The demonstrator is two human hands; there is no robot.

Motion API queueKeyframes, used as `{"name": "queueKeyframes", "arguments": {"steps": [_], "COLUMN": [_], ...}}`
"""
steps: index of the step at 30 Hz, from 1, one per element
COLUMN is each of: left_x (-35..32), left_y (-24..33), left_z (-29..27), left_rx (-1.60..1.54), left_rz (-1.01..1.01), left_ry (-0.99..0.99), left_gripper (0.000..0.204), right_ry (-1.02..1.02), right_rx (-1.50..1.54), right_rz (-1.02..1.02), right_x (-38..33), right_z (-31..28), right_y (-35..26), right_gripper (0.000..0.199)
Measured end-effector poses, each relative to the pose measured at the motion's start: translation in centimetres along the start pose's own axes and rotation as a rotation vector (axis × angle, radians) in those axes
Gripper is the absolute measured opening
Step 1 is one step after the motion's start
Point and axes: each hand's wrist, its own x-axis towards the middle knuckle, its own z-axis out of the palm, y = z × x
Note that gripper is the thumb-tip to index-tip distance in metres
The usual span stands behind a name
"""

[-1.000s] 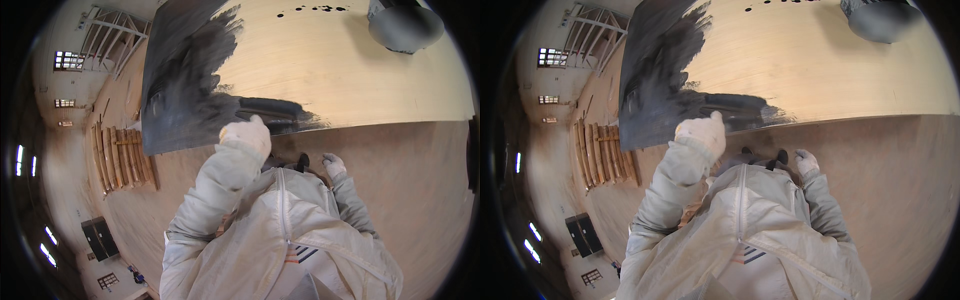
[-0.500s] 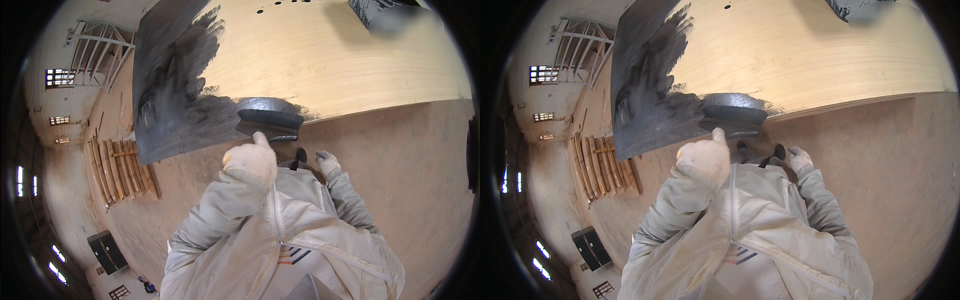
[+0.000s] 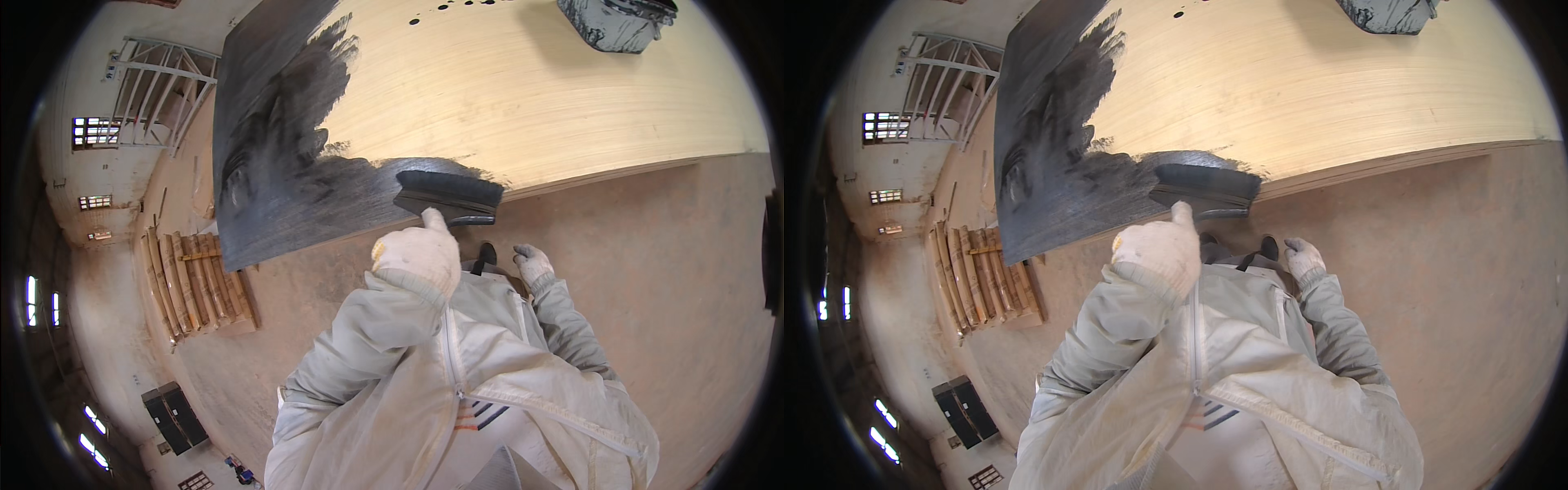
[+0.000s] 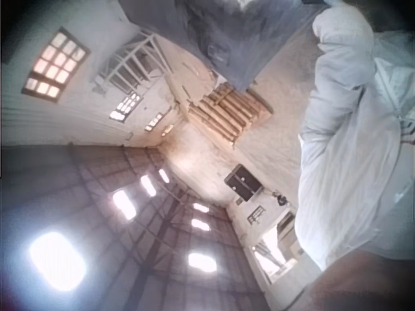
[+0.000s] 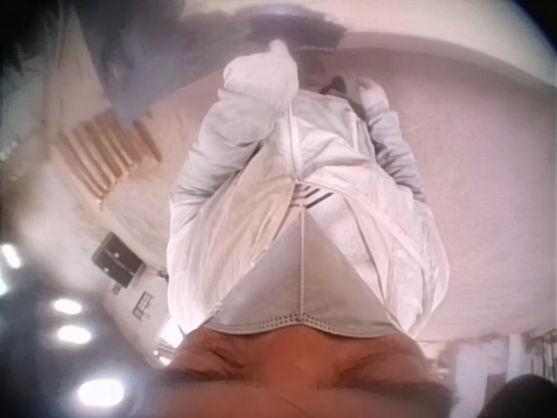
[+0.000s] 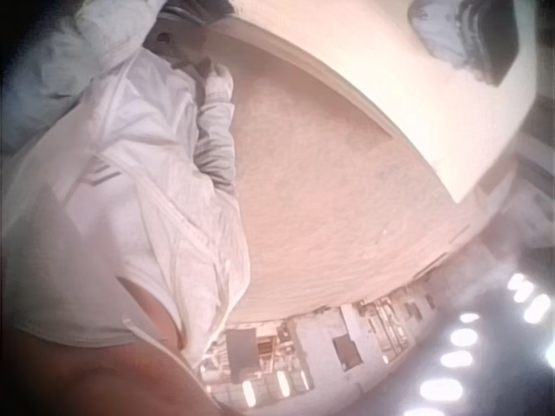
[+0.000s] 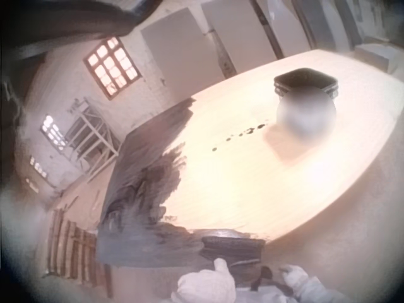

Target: The person applies black paint to a large flat wooden board using a brush. They repeatedly dip the brush into a paint container and spread the paint across the surface in broad strokes, gradually covering more of the board.

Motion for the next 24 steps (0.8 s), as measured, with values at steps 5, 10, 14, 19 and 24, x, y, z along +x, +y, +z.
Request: {"name": "queueKeyframes", "arguments": {"steps": [5, 10, 14, 19, 24], "left_x": [0.2, 0.7, 0.5, -0.9, 1.3], "left_y": [-3.6, -1.8, -1.7, -8.2, -13.6], "left_z": [0.2, 0.3, -0.1, -1.5, 2.5], "left_rx": [0.054, 0.041, -0.028, -0.095, -0.081], "left_rz": [0.027, -0.023, 0.091, -0.002, 0.021], "left_ry": [-0.014, -0.011, 0.08, 0.222, 0.418], "left_gripper": [0.041, 0.033, 0.032, 0.044, 0.038], "right_ry": [0.037, 0.023, -0.003, 0.035, 0.032], "right_rx": [0.124, 0.087, 0.03, 0.201, 0.243], "right_rz": [0.03, 0.053, 0.052, 0.008, 0.002], "right_x": [0.0, 0.5, -0.5, 0.1, -1.8], "right_z": [-0.2, 1.1, 0.8, 1.2, -0.8], "right_y": [1.1, 3.3, 0.7, 3.7, 1.1], "right_gripper": [0.04, 0.041, 0.041, 0.039, 0.037]}}
